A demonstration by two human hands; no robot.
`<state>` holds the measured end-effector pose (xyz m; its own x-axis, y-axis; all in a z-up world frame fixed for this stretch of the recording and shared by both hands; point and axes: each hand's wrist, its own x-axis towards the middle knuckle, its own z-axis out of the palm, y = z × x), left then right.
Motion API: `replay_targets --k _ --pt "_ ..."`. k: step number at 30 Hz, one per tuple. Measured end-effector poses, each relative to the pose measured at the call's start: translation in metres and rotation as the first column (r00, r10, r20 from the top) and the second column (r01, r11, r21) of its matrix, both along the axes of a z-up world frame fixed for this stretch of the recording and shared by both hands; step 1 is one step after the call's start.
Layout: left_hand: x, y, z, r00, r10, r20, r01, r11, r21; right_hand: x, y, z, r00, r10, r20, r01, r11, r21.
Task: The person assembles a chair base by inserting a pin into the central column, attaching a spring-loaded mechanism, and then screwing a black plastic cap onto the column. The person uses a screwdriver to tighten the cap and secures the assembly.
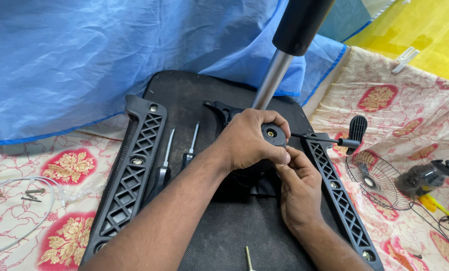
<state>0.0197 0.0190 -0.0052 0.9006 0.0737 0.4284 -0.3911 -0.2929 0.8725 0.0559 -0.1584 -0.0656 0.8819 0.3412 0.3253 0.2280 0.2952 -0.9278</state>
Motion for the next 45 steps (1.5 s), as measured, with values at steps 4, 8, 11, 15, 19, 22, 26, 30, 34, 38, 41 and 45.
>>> replay_targets --k 4,8,11,15,19,22,26,30,34,38,41,45 --pt "-0.013 -0.028 -0.003 0.900 0.300 0.315 -0.311 0.950 -0.016 0.008 -0.006 -0.011 0.999 0.039 0.027 -0.040 0.999 0.036" --pt "-0.023 -0.066 -0.015 0.701 0.621 0.351 -0.631 0.769 -0.101 0.007 -0.011 -0.018 0.996 0.087 0.027 -0.088 0.995 0.056" --pt "-0.013 -0.068 -0.018 0.742 0.615 0.265 -0.623 0.779 -0.063 0.005 -0.013 -0.015 0.998 0.056 -0.018 -0.056 0.998 0.034" --pt "-0.010 -0.055 -0.015 0.775 0.578 0.255 -0.591 0.806 -0.030 -0.001 -0.004 -0.007 0.999 0.037 0.002 -0.037 0.999 0.027" --pt "-0.008 -0.034 -0.005 0.857 0.424 0.294 -0.440 0.898 -0.013 -0.002 -0.003 -0.001 0.999 0.021 0.047 -0.022 1.000 0.001" --pt "-0.005 -0.014 0.000 0.995 0.099 0.017 -0.099 0.995 -0.012 -0.004 -0.003 -0.002 0.999 0.014 0.037 -0.014 1.000 -0.012" --pt "-0.006 -0.016 -0.006 0.979 0.154 0.132 -0.151 0.988 -0.032 0.000 -0.007 -0.005 1.000 -0.008 0.015 0.008 1.000 -0.011" --pt "-0.011 -0.028 -0.010 0.941 0.287 0.177 -0.278 0.958 -0.077 0.002 -0.009 -0.008 0.997 0.036 0.073 -0.036 0.999 -0.001" --pt "-0.020 -0.058 -0.011 0.710 0.610 0.352 -0.599 0.786 -0.153 -0.002 -0.009 -0.008 1.000 0.004 0.000 -0.004 0.999 0.044" --pt "-0.016 -0.066 -0.014 0.713 0.627 0.314 -0.612 0.775 -0.158 -0.004 -0.007 -0.007 0.998 -0.026 -0.052 0.027 1.000 0.015" --pt "-0.011 -0.057 -0.017 0.786 0.559 0.265 -0.564 0.823 -0.062 -0.001 -0.010 -0.010 1.000 -0.003 -0.001 0.003 1.000 0.022" --pt "-0.005 -0.031 -0.011 0.916 0.344 0.208 -0.352 0.936 0.000 0.001 -0.009 -0.011 0.993 0.074 0.090 -0.079 0.995 0.060"
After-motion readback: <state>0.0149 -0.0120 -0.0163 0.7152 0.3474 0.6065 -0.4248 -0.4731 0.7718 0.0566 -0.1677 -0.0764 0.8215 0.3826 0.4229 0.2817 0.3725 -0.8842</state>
